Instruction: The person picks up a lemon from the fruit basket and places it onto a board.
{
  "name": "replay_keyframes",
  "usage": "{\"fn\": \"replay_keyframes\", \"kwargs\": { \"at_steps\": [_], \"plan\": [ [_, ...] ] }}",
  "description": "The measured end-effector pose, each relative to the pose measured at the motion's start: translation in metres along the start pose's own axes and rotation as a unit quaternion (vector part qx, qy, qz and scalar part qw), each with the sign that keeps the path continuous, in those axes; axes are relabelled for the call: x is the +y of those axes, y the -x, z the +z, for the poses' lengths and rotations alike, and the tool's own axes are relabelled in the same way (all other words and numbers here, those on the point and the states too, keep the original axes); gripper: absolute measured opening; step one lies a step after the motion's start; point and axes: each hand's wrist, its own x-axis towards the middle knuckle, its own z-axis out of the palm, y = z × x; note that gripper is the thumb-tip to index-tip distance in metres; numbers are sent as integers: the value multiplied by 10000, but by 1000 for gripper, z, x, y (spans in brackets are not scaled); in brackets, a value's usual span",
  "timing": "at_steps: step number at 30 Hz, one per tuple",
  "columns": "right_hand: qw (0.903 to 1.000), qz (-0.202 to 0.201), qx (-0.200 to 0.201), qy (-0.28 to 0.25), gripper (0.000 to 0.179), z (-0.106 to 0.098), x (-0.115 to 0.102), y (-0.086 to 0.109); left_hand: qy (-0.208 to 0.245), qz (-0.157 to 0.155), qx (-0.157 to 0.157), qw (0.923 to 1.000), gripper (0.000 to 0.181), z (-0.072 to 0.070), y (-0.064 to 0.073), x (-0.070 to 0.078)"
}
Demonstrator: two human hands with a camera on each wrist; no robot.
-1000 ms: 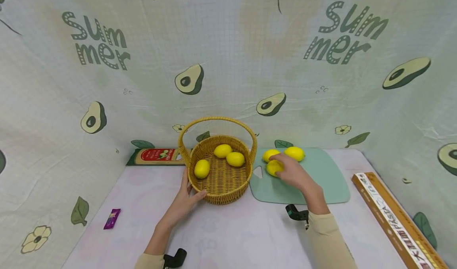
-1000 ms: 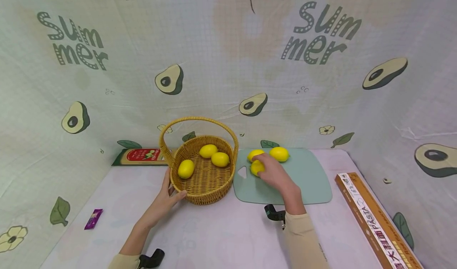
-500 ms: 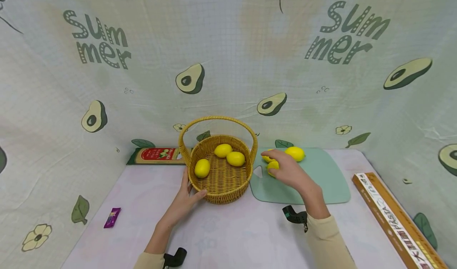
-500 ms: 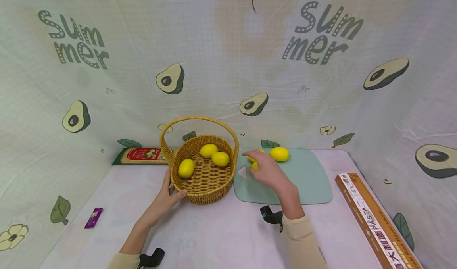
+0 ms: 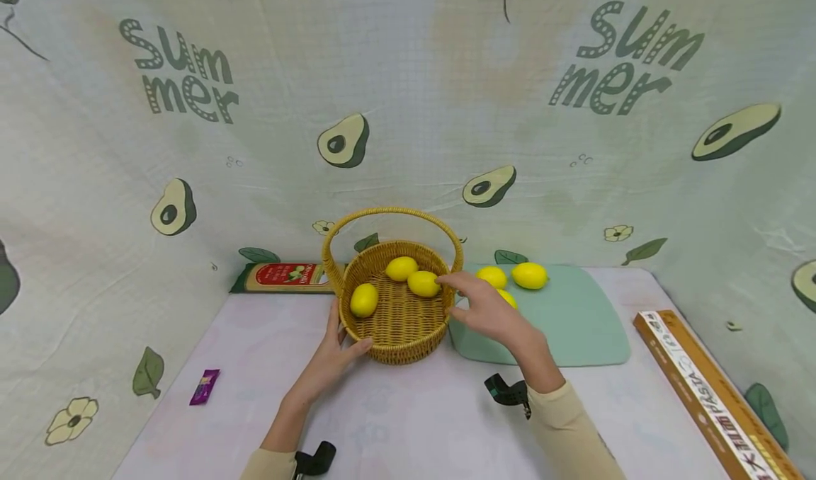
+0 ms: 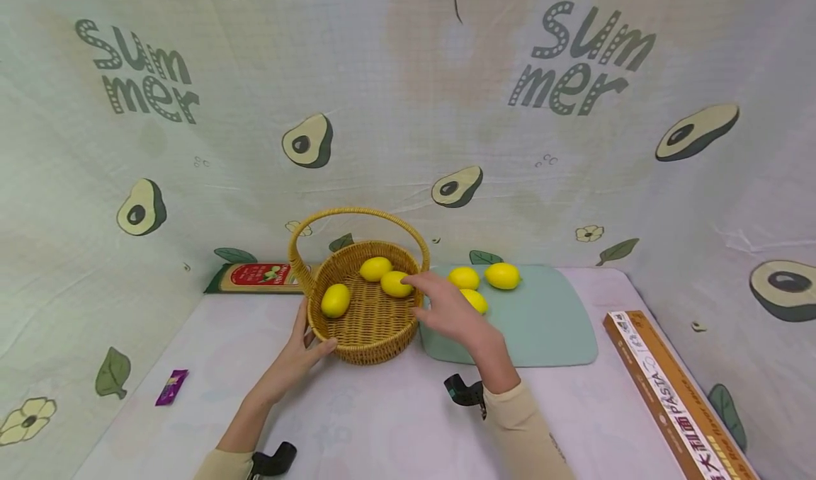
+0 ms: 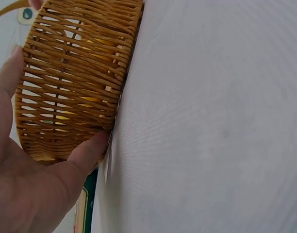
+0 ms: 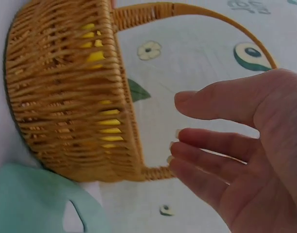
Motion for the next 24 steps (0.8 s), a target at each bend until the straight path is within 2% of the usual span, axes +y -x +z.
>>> {"fn": "replay_keyframes", "kwargs": {
  "at_steps": [5,11,19,24],
  "plan": [
    [9999,-42,-107,94,50,16,2,-11,38,-212,-1,9998,109,5,0,-2],
    [9990,154,-192,366,51,30,7,-25,61,-226,20,9997,110,10,-2,0],
    [9971,426,15,629,56,55,8,-46,-21,-298,75,9995,111,7,-2,4],
    [9913,757,69,1073,59,69,3,-59,-17,-321,122,9994,112,2,-1,1]
  ]
}}
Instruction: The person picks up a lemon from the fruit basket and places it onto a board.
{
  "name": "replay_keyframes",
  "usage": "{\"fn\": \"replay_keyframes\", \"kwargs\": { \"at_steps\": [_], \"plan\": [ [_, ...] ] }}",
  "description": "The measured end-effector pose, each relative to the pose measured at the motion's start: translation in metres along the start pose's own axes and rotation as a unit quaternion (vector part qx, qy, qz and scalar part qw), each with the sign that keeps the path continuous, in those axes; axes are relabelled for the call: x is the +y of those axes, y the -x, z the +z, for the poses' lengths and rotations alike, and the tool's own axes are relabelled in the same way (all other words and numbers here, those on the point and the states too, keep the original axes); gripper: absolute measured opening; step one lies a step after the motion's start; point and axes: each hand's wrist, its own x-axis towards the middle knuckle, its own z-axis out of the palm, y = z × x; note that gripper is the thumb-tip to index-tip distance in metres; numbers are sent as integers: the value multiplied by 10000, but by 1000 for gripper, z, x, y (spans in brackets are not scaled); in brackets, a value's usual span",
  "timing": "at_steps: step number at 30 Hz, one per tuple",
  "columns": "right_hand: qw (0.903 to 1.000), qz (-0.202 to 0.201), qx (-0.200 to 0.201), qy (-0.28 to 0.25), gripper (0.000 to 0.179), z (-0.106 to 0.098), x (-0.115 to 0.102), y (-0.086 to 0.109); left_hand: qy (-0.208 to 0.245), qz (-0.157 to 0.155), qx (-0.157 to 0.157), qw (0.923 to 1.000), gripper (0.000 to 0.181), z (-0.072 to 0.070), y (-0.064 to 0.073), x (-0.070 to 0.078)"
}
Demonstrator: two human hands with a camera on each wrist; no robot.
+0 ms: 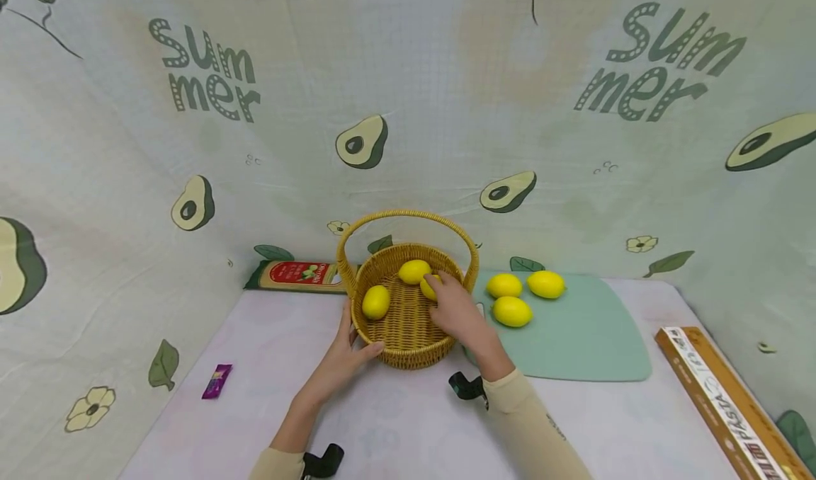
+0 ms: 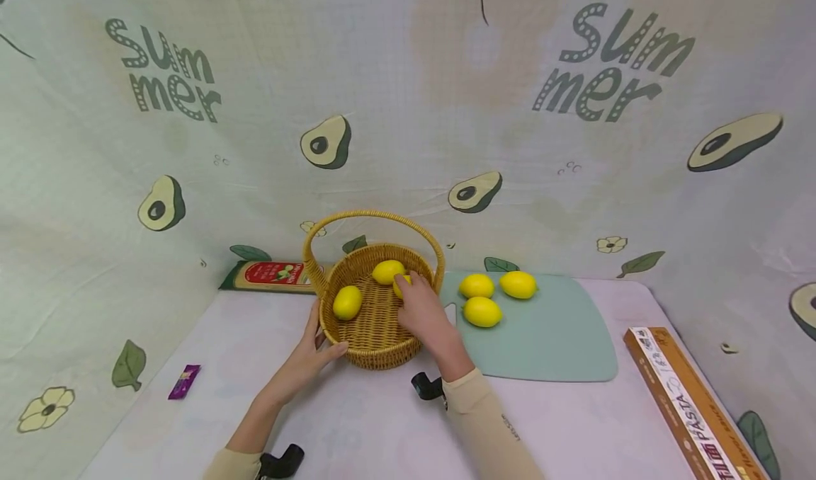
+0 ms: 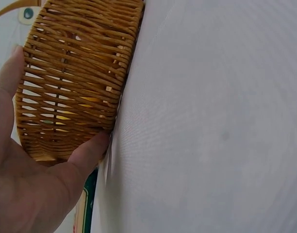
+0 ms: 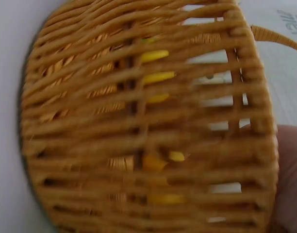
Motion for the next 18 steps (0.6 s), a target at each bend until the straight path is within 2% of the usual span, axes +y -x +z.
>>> {"fn": "replay_keyframes", "kwargs": {
  "at_steps": [3,11,18],
  "plan": [
    [9997,81,-17,236,59,3,-5,-2,-2,59,-8,10000,111,1,0,-1],
    [9971,-291,-287,647,48,7,-12,4,-36,70,-5,10000,109,0,4,0],
    [9976,189,-565,346,51,5,-21,14,-63,55,-8,10000,110,1,2,0]
  ]
}}
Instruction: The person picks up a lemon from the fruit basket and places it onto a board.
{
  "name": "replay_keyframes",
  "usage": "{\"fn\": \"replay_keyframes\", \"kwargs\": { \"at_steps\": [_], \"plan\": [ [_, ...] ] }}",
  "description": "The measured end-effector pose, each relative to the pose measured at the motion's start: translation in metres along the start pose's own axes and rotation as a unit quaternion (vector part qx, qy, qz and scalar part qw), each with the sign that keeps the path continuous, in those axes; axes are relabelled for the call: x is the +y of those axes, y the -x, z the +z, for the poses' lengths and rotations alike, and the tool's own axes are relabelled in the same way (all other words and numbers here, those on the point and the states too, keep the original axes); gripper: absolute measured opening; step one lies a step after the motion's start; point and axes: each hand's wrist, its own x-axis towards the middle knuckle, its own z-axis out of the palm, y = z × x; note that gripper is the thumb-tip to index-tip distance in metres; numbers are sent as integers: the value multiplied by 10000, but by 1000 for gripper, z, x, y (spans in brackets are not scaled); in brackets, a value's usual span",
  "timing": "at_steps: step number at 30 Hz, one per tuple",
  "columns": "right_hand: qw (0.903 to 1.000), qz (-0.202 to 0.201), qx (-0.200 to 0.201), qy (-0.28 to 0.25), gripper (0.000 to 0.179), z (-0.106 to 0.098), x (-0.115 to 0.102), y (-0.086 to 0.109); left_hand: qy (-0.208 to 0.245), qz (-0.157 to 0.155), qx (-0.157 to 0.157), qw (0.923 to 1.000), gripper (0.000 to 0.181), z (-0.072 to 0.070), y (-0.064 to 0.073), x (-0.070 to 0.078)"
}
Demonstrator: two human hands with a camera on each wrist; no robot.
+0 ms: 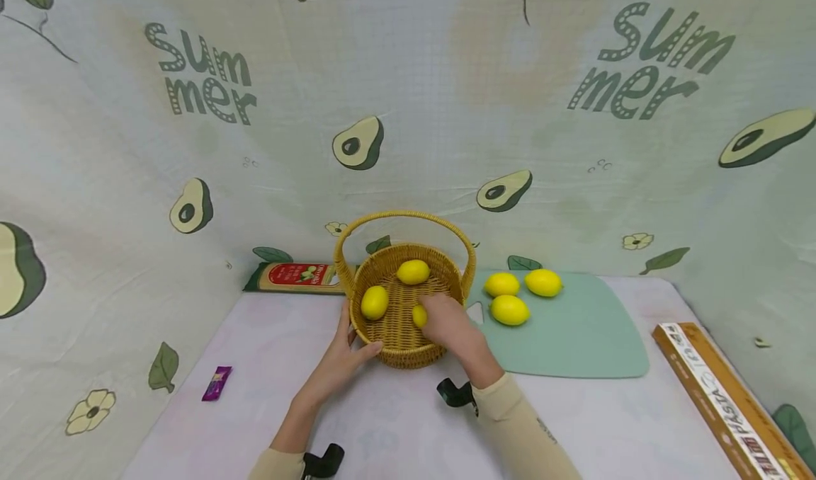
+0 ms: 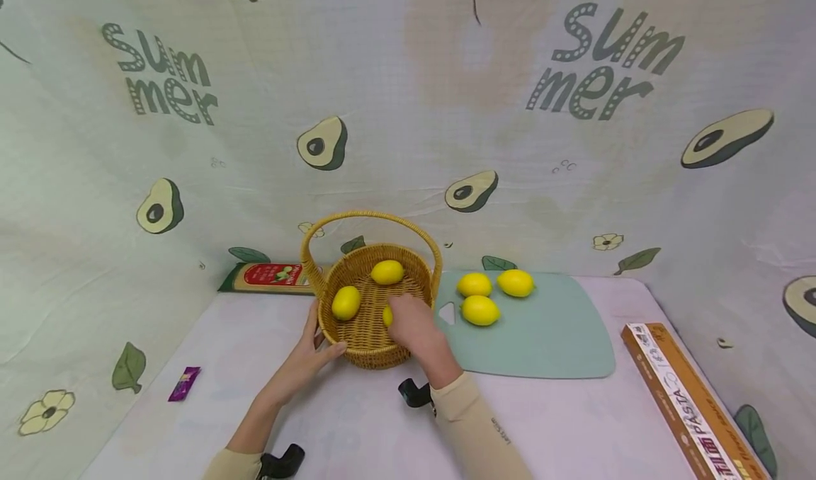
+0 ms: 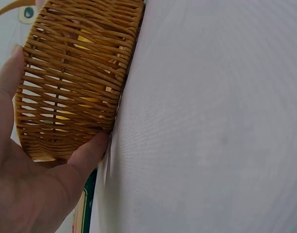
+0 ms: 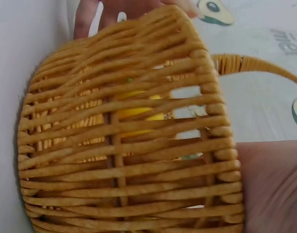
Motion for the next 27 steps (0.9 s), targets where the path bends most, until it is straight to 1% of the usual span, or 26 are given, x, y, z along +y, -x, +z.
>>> {"fn": "replay_keyframes", "kwargs": {
  "at_steps": [4,9,13,16,18,22,27],
  "plan": [
    [10000,15,49,24,50,-2,1,5,-17,28,-74,10000,109,4,-4,-1],
    [9989,-227,121,-404,51,-4,-2,10,31,62,-6,10000,109,2,1,-1],
    [9972,-387,283,-576,49,-7,-4,13,28,173,-61,9998,108,-1,2,0],
    [9951,-439,411,-785,50,-11,-4,18,15,126,-75,9999,108,-3,4,0],
    [9931,-455,507,-959,52,-16,-3,23,7,67,-61,10000,108,-3,4,1],
    [9912,-408,688,-1053,56,-27,-1,32,-12,-13,-50,10000,108,-3,4,3],
    [9903,-240,757,-1139,59,-37,5,41,26,-34,-75,10000,109,-1,3,3]
  ]
}}
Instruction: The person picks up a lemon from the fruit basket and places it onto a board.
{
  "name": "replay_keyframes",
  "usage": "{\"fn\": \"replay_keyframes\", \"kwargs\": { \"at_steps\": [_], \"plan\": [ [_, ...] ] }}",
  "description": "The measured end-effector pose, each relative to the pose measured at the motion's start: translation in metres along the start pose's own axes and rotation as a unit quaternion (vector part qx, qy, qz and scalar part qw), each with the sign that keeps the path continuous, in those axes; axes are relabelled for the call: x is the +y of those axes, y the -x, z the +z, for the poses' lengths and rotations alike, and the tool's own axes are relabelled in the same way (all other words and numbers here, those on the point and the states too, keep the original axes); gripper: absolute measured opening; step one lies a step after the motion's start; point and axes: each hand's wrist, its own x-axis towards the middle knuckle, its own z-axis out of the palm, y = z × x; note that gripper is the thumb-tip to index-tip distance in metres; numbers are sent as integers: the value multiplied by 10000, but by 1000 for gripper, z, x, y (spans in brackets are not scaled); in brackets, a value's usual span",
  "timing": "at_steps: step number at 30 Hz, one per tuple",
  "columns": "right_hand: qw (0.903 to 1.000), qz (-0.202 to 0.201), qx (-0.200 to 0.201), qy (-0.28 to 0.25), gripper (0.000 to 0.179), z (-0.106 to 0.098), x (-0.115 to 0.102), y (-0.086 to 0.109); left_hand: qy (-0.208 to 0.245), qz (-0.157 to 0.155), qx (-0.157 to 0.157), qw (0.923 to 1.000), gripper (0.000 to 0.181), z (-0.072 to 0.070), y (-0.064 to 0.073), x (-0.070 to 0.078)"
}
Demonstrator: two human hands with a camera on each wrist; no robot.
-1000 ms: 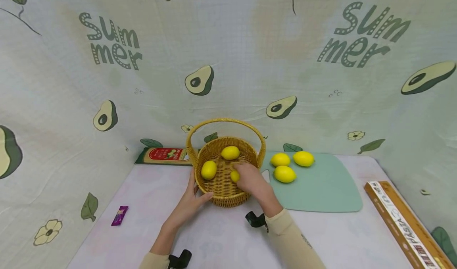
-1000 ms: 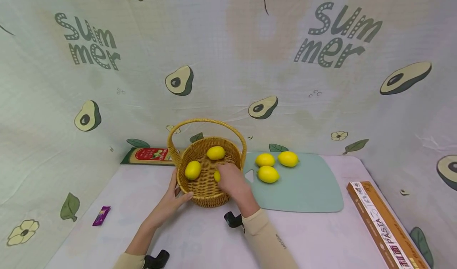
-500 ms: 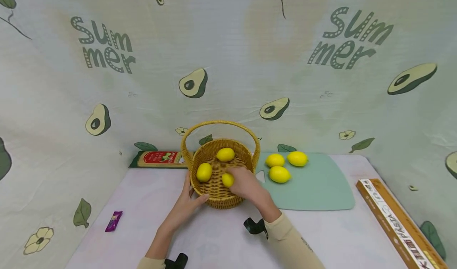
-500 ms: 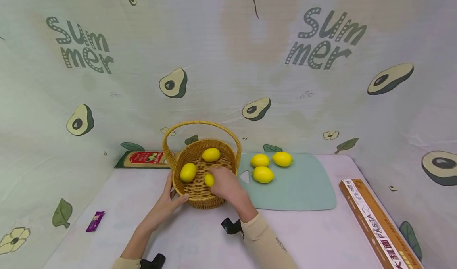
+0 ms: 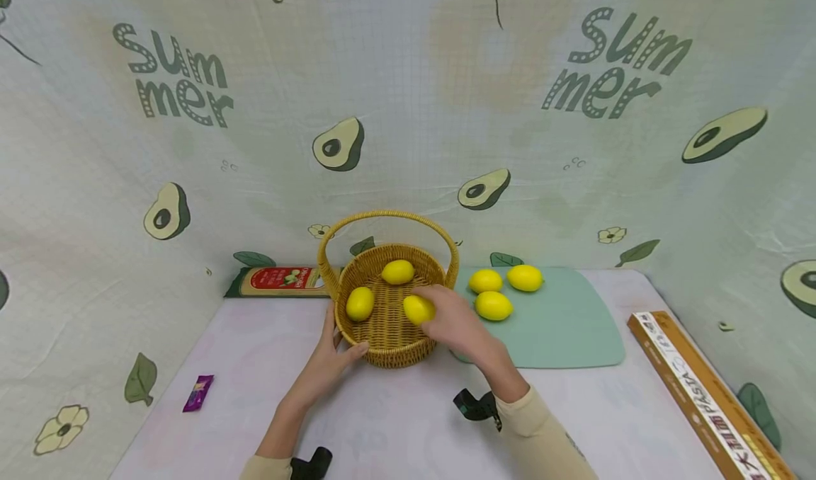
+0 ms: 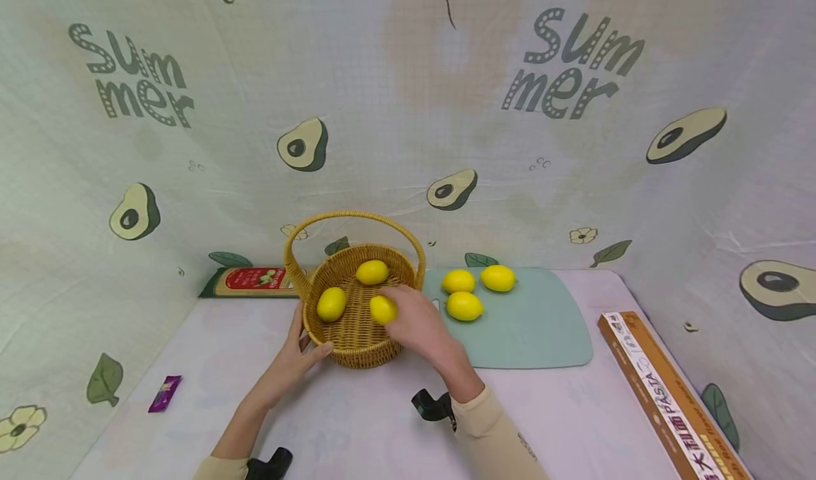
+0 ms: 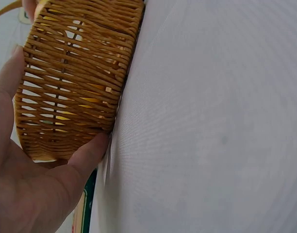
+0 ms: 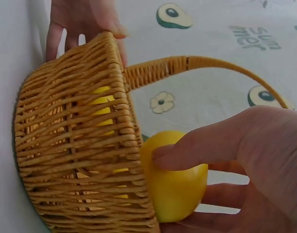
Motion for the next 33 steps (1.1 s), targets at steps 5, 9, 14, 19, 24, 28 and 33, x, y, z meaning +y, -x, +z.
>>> {"fn": "replay_keyframes", "kwargs": {
  "at_steps": [5,9,14,19,24,28,33],
  "plan": [
    [10000,75,20,3,56,-1,3,-2,-7,-71,42,10000,108,-3,2,-4],
    [9994,-64,-324,137,55,5,2,-4,49,104,29,9999,106,-3,-1,-6],
    [9958,-225,-874,162,54,23,-4,-12,93,240,4,9997,105,-3,-5,-8],
    [9912,-451,-1164,436,56,38,-5,-22,71,161,-25,9998,104,-2,-6,-5],
    [9916,-344,-1123,551,53,44,-7,-28,18,144,-7,9999,104,-2,-7,-3],
    [9919,-154,-1115,583,52,47,-8,-30,41,211,6,9998,105,-2,-7,-3],
    [9910,-163,-1156,654,50,52,-7,-34,97,261,-12,9996,106,-2,-8,-4]
  ]
}}
